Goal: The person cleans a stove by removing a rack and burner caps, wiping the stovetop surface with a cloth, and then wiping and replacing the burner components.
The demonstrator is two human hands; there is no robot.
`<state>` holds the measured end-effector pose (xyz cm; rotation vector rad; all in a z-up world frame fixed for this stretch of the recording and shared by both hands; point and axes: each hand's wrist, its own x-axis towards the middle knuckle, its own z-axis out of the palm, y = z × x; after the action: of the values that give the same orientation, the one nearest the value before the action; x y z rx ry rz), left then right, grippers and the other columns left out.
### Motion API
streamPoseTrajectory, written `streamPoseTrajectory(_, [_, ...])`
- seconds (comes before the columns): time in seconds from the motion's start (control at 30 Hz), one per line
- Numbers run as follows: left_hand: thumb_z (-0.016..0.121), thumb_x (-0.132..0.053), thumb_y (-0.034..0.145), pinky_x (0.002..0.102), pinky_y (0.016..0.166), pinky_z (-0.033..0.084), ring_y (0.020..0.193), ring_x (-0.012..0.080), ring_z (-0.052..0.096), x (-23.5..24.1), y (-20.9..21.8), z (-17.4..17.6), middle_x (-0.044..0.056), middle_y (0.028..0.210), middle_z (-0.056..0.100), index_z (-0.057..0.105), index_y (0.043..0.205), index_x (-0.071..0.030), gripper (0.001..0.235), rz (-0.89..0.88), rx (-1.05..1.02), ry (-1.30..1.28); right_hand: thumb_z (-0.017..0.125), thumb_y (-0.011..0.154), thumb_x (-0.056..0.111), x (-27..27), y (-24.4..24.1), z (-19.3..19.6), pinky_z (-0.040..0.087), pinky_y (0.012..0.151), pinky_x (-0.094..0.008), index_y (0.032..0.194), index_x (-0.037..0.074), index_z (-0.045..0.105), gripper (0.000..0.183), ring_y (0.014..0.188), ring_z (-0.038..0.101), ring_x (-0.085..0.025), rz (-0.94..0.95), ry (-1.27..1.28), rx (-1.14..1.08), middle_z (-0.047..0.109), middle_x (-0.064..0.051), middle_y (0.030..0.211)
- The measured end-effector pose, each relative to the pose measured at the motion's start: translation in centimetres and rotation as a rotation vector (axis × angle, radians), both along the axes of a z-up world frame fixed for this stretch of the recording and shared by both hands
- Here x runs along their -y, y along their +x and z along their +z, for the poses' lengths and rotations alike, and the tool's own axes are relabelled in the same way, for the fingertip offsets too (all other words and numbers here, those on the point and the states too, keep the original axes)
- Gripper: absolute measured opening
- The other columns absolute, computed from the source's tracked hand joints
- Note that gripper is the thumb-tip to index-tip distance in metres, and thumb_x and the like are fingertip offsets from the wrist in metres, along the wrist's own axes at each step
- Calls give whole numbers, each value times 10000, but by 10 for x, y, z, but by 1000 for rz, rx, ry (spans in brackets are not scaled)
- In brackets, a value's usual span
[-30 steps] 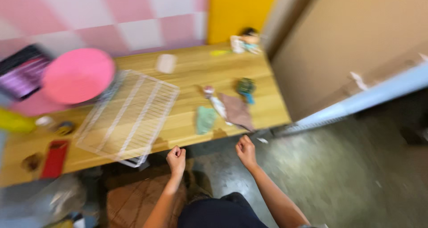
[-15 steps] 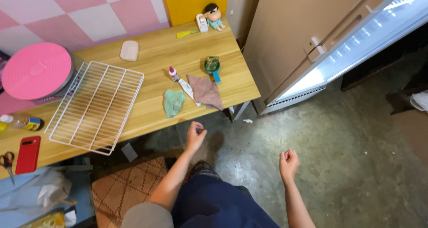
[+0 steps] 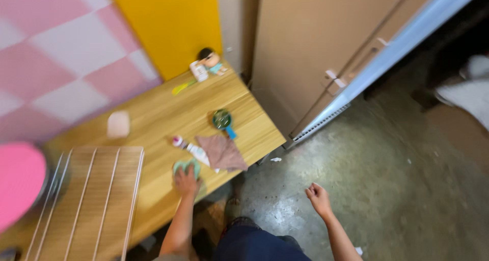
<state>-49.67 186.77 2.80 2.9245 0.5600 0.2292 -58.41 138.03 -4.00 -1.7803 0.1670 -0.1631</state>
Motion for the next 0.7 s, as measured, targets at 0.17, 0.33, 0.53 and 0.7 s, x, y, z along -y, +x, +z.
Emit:
streamPoseTrajectory(0.17, [717, -179, 791, 416, 977, 503, 1163, 320, 618, -5, 60, 41, 139, 1300, 641, 620, 1368, -209, 586, -229, -458, -79, 678, 933, 204, -18, 38, 8, 481, 605, -291, 750, 66, 519, 279, 645, 541, -97, 6, 85, -1, 552, -1, 660])
streamPoseTrajectory(0.33, [706, -130, 860, 334, 943, 540, 1093, 201, 677, 63, 116, 51, 97, 1209, 733, 627, 1306, -75, 456, -849, -389, -836, 613, 997, 300, -22, 56, 17, 515, 691, -291, 855, 63, 652, 279, 735, 624, -118, 21, 305, 18, 663, -21, 777])
streamPoseTrajectory(0.53, [648, -78, 927, 310, 897, 519, 1042, 162, 633, 276, 150, 33, 70, 1111, 693, 651, 1229, 17, 316, -908, -264, -1289, 551, 1002, 349, 17, 61, 32, 518, 803, -277, 1051, 112, 691, 280, 877, 664, -102, 62, 361, -48, 732, 13, 1017])
streamPoseTrajectory(0.7, [702, -44, 916, 312, 985, 487, 1125, 182, 617, 425, 184, 94, 76, 1217, 641, 597, 1302, -5, 402, -976, 374, -1184, 604, 1017, 296, 105, 43, 7, 527, 773, -284, 1032, 75, 681, 235, 848, 656, -124, 26, 338, 23, 717, -28, 994])
